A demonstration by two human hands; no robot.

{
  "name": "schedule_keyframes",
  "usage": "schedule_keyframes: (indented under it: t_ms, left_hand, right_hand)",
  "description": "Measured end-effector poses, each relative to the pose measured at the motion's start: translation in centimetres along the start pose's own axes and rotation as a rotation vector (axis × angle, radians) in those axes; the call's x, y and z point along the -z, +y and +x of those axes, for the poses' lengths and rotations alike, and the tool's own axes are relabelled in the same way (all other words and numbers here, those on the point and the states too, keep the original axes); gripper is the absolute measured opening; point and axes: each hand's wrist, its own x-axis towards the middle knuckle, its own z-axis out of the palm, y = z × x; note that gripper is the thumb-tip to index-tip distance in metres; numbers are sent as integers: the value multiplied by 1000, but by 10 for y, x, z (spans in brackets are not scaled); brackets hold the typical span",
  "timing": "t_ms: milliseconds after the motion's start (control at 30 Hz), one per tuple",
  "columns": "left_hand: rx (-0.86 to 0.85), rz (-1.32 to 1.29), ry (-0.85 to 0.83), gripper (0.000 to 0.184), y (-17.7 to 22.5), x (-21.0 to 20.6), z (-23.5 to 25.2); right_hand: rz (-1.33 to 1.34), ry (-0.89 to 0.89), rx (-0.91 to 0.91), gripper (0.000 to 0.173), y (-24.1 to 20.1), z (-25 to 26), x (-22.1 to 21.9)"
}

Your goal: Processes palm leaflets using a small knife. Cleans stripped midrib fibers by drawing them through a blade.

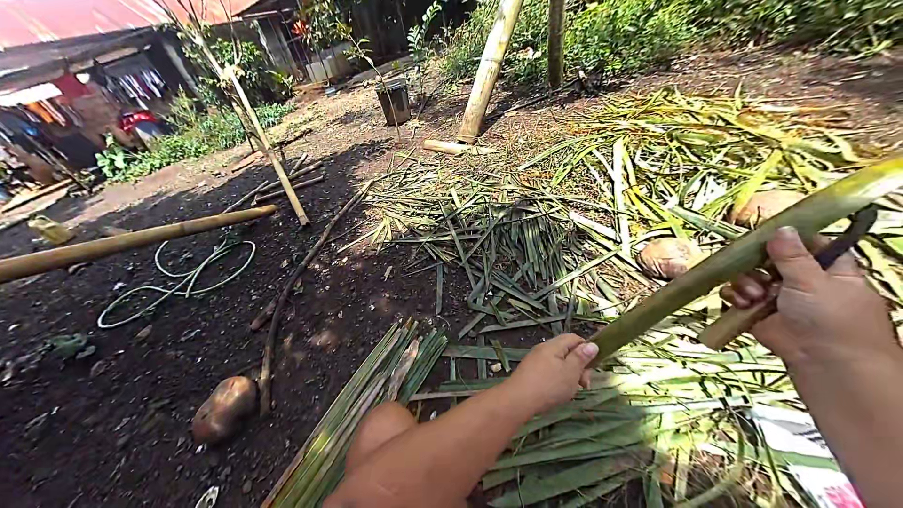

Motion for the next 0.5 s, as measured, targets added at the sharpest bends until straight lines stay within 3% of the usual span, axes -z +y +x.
schedule_keyframes:
  t_ms: [133,267,367,500]
  left_hand:
    - [-85,-214,227,31,2,5,5]
    - [-60,-503,359,33,8,11,9]
    - [-26,-614,337,27,12,11,9]
    - [120,-699,285,22,20,10,3]
  right_hand:
    - [-225,5,-96,22,7,-14,-16]
    - [-387,-251,60,32,17,-40,-29]
    - [-595,-416,129,48,27,-58,-38]
    - [-868,-539,173,39,30,-79,-46]
